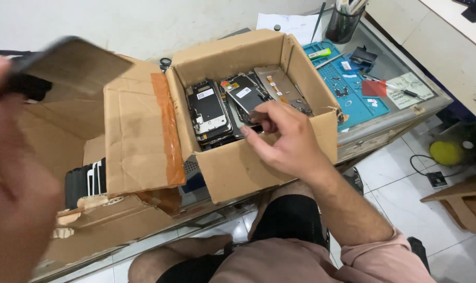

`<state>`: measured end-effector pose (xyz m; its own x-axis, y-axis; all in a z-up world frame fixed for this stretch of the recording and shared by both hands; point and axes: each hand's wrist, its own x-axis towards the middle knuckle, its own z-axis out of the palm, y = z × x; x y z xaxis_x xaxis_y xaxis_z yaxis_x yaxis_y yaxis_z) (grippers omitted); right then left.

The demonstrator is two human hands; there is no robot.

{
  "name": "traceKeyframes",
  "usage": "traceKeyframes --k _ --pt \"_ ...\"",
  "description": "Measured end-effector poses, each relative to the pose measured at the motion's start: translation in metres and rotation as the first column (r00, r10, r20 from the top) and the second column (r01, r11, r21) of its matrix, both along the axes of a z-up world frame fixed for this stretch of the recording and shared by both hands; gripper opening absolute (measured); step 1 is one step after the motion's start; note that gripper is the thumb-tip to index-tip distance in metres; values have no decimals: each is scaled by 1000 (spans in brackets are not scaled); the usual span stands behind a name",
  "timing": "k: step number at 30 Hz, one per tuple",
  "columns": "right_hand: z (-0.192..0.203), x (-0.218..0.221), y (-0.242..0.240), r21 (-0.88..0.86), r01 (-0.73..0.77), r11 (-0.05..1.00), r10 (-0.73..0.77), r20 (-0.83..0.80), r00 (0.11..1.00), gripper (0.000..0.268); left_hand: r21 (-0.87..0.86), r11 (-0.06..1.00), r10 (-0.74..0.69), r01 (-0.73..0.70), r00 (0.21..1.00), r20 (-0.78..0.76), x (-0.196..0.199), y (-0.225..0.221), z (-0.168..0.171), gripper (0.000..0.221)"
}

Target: Sorting and inspecting mobile phone screen and frame assemblies from cardboard boxes using a pry tool to separate layers.

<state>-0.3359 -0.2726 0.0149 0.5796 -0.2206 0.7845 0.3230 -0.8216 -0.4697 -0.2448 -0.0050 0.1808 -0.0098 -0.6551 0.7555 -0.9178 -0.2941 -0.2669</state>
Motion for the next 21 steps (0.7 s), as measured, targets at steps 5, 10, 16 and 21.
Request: traceKeyframes --k 5,10,16,21 --pt "-17 -5 -30 459 -89 884 163 -124 979 13 62 994 -108 91 913 393 -7 -34 -20 14" --pt "-8 2 -48 796 -386 465 451 162 877 44 185 956 -294 229 759 581 22 -72 -54 12" --pt "5 0 -40 757 -136 639 340 -120 933 25 331 897 -440 292 645 625 43 -78 -79 26" --pt "8 5 -38 809 -76 583 311 -135 941 7 345 892 -452 294 631 630 43 -81 -91 26"
